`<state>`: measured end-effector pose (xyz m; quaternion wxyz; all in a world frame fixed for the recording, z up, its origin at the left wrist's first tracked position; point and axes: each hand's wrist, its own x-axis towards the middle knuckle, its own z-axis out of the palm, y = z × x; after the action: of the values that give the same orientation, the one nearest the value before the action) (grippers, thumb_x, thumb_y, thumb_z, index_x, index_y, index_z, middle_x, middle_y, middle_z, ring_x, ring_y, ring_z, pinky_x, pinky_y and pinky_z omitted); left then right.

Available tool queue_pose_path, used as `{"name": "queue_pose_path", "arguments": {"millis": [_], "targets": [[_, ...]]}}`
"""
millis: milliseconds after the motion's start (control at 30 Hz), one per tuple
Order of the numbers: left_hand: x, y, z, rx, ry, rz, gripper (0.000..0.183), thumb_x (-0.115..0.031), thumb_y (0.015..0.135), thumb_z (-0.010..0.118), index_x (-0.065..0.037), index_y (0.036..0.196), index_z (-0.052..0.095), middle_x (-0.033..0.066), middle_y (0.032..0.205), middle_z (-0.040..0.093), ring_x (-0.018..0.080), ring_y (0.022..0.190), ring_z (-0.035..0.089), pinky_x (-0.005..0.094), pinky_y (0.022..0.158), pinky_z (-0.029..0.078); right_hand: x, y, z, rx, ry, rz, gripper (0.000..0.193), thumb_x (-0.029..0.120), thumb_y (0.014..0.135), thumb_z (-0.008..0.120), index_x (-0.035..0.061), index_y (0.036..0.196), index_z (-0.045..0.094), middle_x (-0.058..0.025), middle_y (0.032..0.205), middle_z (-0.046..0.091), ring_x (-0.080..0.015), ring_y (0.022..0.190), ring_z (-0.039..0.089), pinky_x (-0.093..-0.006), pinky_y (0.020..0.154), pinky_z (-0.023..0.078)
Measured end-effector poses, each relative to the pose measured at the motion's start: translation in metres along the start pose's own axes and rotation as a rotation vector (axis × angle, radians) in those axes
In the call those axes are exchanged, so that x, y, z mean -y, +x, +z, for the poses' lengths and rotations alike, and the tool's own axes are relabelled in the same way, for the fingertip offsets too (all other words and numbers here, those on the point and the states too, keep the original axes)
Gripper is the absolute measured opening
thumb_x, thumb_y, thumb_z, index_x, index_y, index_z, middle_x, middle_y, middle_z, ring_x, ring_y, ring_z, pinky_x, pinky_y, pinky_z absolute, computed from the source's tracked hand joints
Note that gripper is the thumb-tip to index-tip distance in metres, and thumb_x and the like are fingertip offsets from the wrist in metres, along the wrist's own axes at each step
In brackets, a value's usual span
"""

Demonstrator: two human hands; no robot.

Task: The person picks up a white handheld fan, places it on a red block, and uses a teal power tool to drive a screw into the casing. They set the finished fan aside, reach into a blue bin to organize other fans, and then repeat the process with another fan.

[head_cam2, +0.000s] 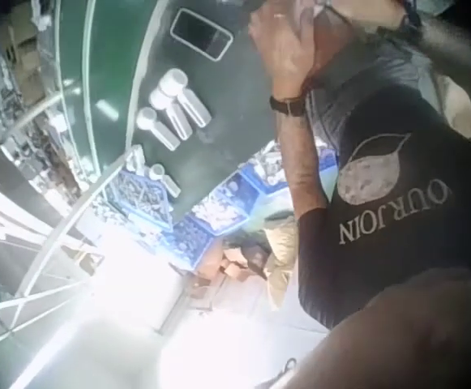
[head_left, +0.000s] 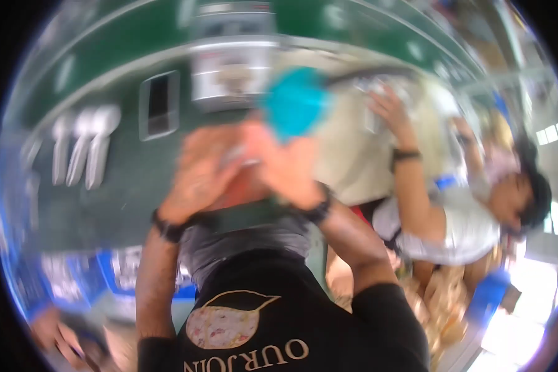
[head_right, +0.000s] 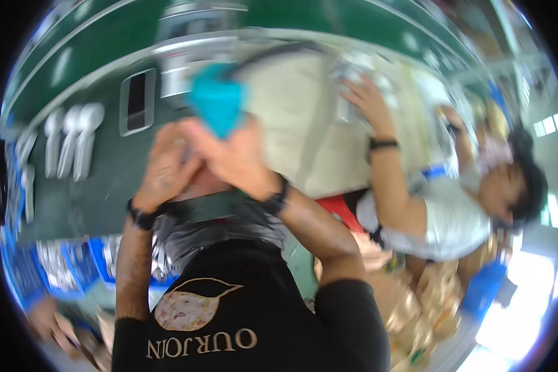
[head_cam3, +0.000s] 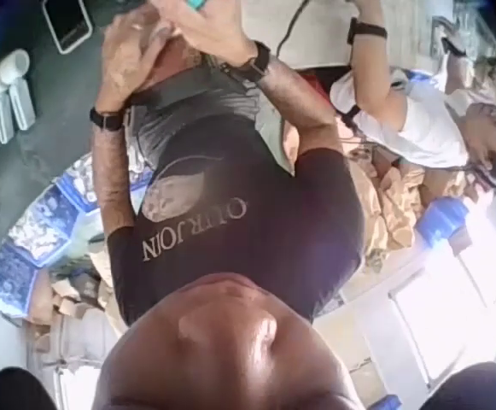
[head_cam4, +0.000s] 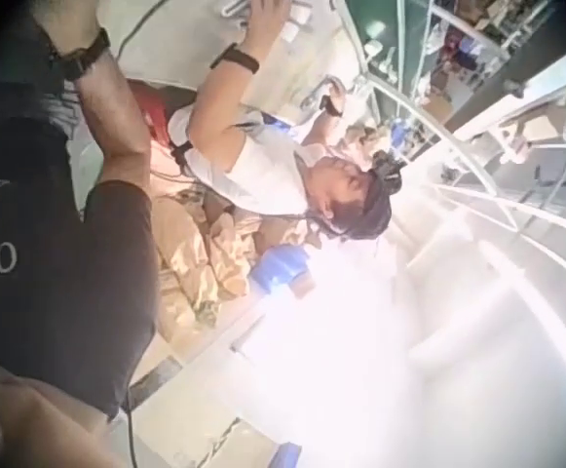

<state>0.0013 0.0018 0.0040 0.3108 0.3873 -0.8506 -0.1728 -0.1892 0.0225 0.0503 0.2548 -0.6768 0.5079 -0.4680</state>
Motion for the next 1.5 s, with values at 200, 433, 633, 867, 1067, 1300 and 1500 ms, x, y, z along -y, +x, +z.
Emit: {"name": "queue_pose_path", "arguments": {"millis": [200, 433, 633, 867, 1067, 1300, 1500], "targets": [[0.001, -0.009, -0.006, 0.184, -0.096, -0.153, 0.048, -0.025, 0.100, 0.060, 0.003, 0.139, 0.052, 0.0248, 0.141, 0.052, 0.0445, 0.132, 0.048, 0.0479, 0.111, 0.037, 0.001, 0.010, 0.017, -0.171, 0.353, -0.153, 0.046, 0.028, 0.088, 0.076, -0.0024, 0.118, 0.060, -0.0239, 0.090, 0.067, -0.0433, 0.081, 0.068, -0.0415, 0.073, 0.054], [-0.025, -0.008, -0.013, 0.173, 0.099, 0.004, 0.046, -0.020, 0.097, 0.064, 0.003, 0.135, 0.054, 0.0256, 0.133, 0.057, 0.0453, 0.125, 0.053, 0.0483, 0.104, 0.042, 0.027, 0.002, -0.006, -0.191, 0.562, -0.046, 0.041, 0.026, 0.092, 0.074, -0.0022, 0.118, 0.060, -0.0138, 0.083, 0.068, -0.0254, 0.076, 0.067, -0.0357, 0.072, 0.053], [-0.030, -0.043, -0.037, 0.073, 0.097, -0.062, 0.042, -0.012, 0.095, 0.068, 0.001, 0.134, 0.057, 0.0206, 0.125, 0.064, 0.0352, 0.116, 0.061, 0.0432, 0.101, 0.046, 0.065, -0.033, -0.056, -0.231, 0.864, 0.197, 0.022, 0.023, 0.099, 0.068, 0.0014, 0.101, 0.064, -0.0009, 0.076, 0.063, -0.0079, 0.071, 0.059, -0.0272, 0.063, 0.048], [0.118, -0.070, -0.105, -0.309, 0.355, -0.344, 0.039, -0.021, 0.105, 0.059, 0.003, 0.134, 0.055, 0.0199, 0.123, 0.065, 0.0260, 0.114, 0.062, 0.0360, 0.098, 0.048, 0.041, -0.048, -0.053, -0.230, 0.637, 0.199, 0.028, 0.026, 0.096, 0.072, 0.0000, 0.105, 0.065, -0.0025, 0.079, 0.065, -0.0079, 0.076, 0.059, -0.0273, 0.068, 0.049], [0.206, -0.108, -0.132, -0.236, 0.773, -0.316, 0.042, -0.025, 0.102, 0.060, 0.001, 0.134, 0.055, 0.0223, 0.122, 0.065, 0.0386, 0.116, 0.062, 0.0432, 0.100, 0.047, 0.037, -0.051, -0.048, -0.085, 0.591, 0.201, 0.039, 0.027, 0.094, 0.075, -0.0009, 0.118, 0.065, -0.0061, 0.094, 0.069, -0.0103, 0.088, 0.059, -0.0298, 0.080, 0.051], [0.067, -0.019, -0.104, -0.382, 0.333, -0.294, 0.039, -0.019, 0.100, 0.065, 0.001, 0.133, 0.058, 0.0169, 0.128, 0.064, 0.0263, 0.117, 0.063, 0.0365, 0.100, 0.049, 0.028, -0.053, -0.045, -0.116, 0.560, 0.191, 0.044, 0.031, 0.091, 0.077, -0.0016, 0.117, 0.062, -0.0110, 0.081, 0.068, -0.0144, 0.073, 0.061, -0.0321, 0.068, 0.051], [-0.051, 0.087, 0.001, -0.040, -0.306, -0.051, 0.029, -0.011, 0.096, 0.067, -0.001, 0.123, 0.063, 0.0092, 0.113, 0.068, 0.0187, 0.102, 0.065, 0.0346, 0.091, 0.051, 0.031, -0.068, -0.068, -0.063, 0.489, 0.264, 0.045, 0.031, 0.090, 0.078, -0.0004, 0.118, 0.062, -0.0103, 0.084, 0.068, -0.0142, 0.074, 0.058, -0.0316, 0.072, 0.050]]}}
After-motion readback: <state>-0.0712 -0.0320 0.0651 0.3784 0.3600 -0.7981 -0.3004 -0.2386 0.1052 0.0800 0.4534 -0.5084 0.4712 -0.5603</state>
